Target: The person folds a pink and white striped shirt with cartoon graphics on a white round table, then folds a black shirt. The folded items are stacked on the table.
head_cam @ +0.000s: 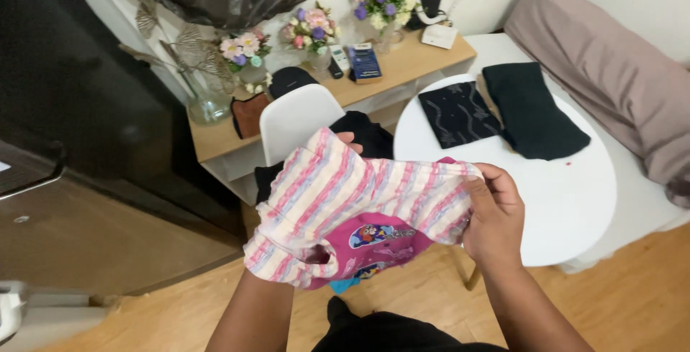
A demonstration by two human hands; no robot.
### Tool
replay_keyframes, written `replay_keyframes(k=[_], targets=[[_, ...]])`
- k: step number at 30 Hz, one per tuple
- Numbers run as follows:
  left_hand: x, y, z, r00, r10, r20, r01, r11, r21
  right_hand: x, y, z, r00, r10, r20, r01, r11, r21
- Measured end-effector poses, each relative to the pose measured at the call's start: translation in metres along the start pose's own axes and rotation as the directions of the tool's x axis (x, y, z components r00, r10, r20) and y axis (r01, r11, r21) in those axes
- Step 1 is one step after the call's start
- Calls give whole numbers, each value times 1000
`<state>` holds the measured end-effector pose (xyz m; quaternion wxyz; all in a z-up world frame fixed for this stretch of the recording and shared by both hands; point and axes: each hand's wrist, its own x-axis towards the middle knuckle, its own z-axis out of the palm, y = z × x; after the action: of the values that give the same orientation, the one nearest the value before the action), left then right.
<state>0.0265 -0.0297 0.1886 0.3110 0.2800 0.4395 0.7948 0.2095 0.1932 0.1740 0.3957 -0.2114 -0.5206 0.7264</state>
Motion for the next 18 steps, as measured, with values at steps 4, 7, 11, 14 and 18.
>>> replay_keyframes(k=[4, 7, 11, 14, 18], targets=[[-3, -24, 16, 996, 10, 85, -44, 913, 405, -9, -21, -32, 997, -68, -36, 68, 998, -5], [-12, -25, 37, 986, -14, 164, -112, 670, 734, -22, -32, -59, 990, -114, -86, 112, 993, -26], [-12, -12, 79, 653, 34, 757, -733, -224, 642, -37, -42, -98, 971, -171, -169, 127, 961, -246], [-3, -32, 111, 625, -6, 781, -710, -421, 565, -53, -34, -128, 969, -222, -113, 130, 837, -532], [-2, -61, 160, 611, -57, 789, -563, -732, 383, -84, -29, -143, 997, 28, 68, 27, 723, -691]])
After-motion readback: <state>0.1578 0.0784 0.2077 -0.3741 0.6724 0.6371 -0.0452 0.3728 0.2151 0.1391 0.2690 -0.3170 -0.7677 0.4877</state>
